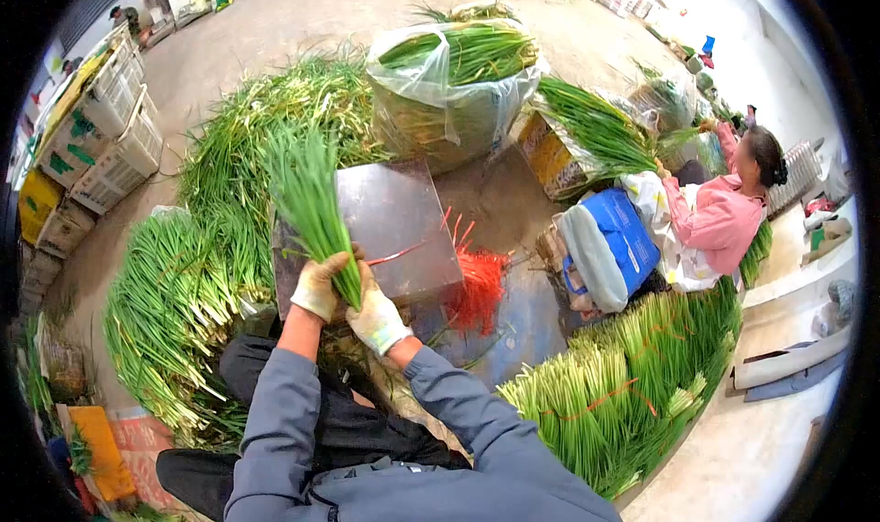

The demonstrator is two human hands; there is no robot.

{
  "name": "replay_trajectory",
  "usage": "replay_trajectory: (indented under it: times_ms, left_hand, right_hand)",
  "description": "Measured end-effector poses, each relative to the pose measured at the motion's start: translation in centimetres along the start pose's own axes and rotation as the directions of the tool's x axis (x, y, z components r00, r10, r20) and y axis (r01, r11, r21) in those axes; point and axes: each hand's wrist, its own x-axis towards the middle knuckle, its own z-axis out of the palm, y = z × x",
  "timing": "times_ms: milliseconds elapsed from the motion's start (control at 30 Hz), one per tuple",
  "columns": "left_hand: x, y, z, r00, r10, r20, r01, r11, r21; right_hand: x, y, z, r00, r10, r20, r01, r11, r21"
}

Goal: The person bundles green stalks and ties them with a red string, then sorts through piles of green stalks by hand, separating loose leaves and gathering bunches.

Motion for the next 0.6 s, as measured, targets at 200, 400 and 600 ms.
replay_trajectory:
  times_ms: [200,400,600]
  left_hand:
    - [-0.4,-0.6,1.8,0.96,0.084,-0.268,0.085,0.822,0.563]
    - [-12.4,7.1,0.1,0.98,0.194,-0.031,-0.164,0.895,0.416]
    - [-28.5,12.2,-7.7,0.914,0.265,-0.306,-0.022,0.788,0.616]
  right_hand:
    - [5.6,5.1,0.1,0.957,0.288,-0.042,-0.29,0.933,-0.214]
    - [5.3,-0.2,-2.6,0.973,0.228,-0.024,-0.182,0.707,-0.683]
    - [5.6,-6.3,2.1,0.986,-0.136,0.096,0.164,0.889,-0.427]
